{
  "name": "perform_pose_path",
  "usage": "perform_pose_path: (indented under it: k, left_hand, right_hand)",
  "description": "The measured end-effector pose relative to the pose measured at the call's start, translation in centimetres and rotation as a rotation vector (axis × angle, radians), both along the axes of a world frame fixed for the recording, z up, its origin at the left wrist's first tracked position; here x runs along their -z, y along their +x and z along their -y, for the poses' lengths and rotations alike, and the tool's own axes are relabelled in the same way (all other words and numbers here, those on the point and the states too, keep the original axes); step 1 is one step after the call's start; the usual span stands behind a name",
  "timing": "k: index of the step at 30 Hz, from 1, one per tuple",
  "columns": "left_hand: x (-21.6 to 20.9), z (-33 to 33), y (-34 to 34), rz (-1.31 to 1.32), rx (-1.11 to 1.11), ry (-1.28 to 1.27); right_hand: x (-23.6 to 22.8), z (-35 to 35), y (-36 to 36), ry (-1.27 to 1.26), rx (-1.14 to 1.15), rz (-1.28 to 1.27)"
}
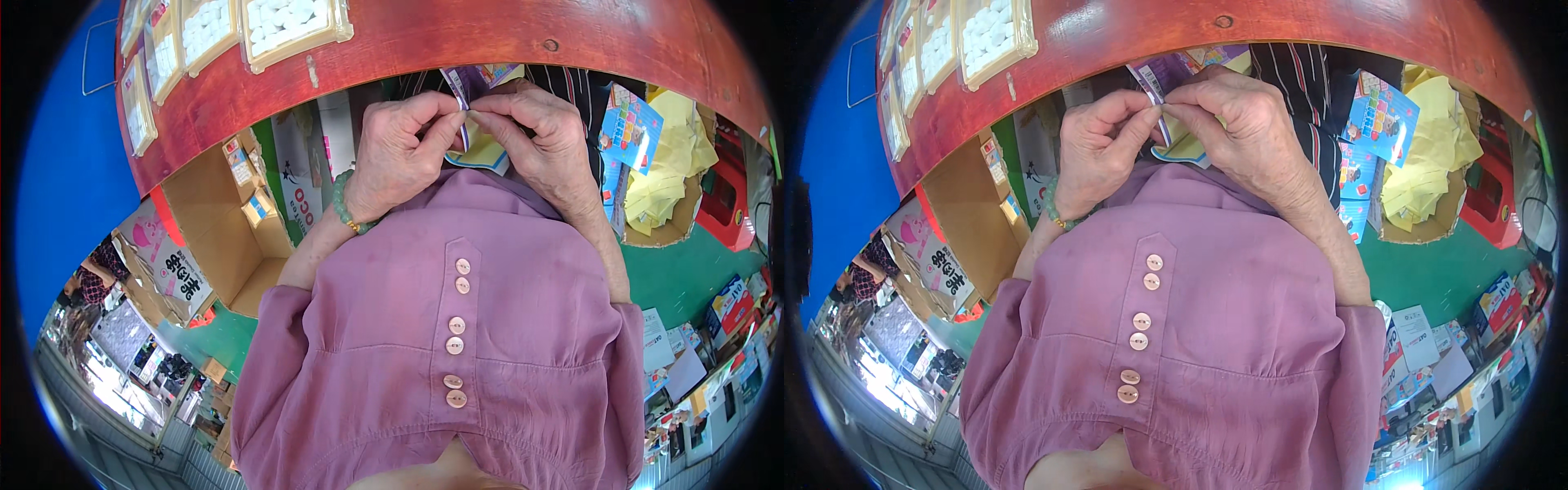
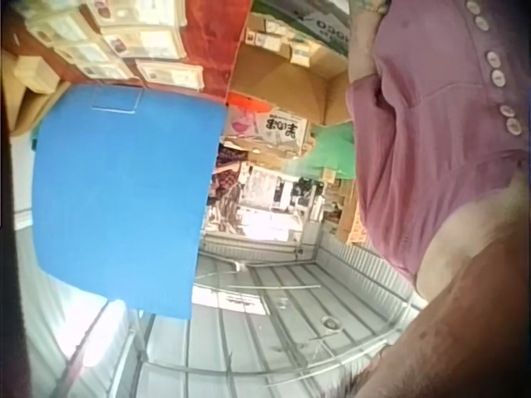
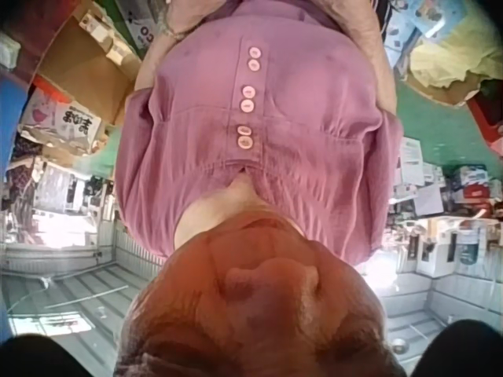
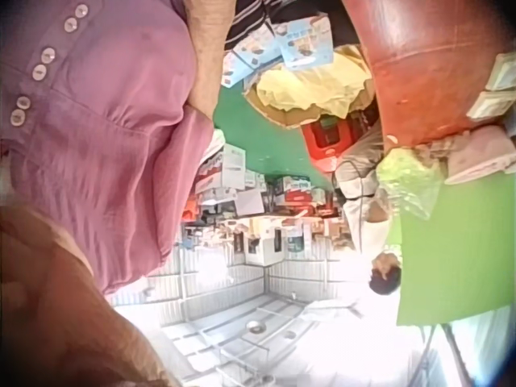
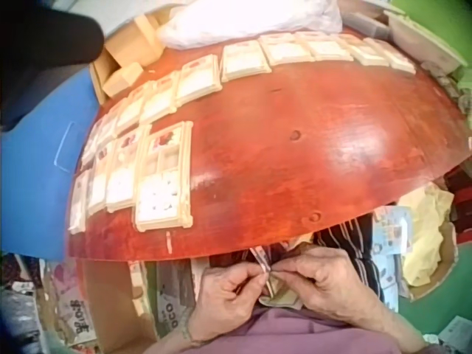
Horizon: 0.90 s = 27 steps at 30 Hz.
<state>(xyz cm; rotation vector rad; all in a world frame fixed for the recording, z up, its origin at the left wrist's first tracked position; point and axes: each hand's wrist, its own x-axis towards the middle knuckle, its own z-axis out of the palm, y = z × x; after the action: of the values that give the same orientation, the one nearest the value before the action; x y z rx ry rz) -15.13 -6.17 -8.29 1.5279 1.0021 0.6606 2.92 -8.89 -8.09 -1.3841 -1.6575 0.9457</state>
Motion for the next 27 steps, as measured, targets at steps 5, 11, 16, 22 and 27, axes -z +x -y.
perform_pose_path:
  k: [5, 11, 16, 22, 27]
  left_hand:
    - [-0.2, 0.1, 0.7, -0.042, 0.030, 0.081]
    - [-0.7, 0.1, 1.5, -0.064, 0.021, 0.197]
    - [-0.8, 0.2, 1.8, -0.096, 0.043, 0.097]
    - [-0.7, 0.5, 2.0, -0.012, 0.030, -0.117]
    - [-0.6, 0.5, 1.8, 0.069, 0.002, -0.214]
  right_hand:
    - [-0.1, 0.4, 0.5, 0.035, 0.001, 0.030]
    - [-1.0, 0.8, 0.6, 0.096, 0.004, 0.119]
    - [-0.8, 1.1, 0.3, 0.165, 0.052, 0.129]
    - [-0.3, 1.1, 1.1, 0.062, 0.038, 0.085]
    - [-0.4, 1.2, 1.2, 0.037, 0.052, -0.036]
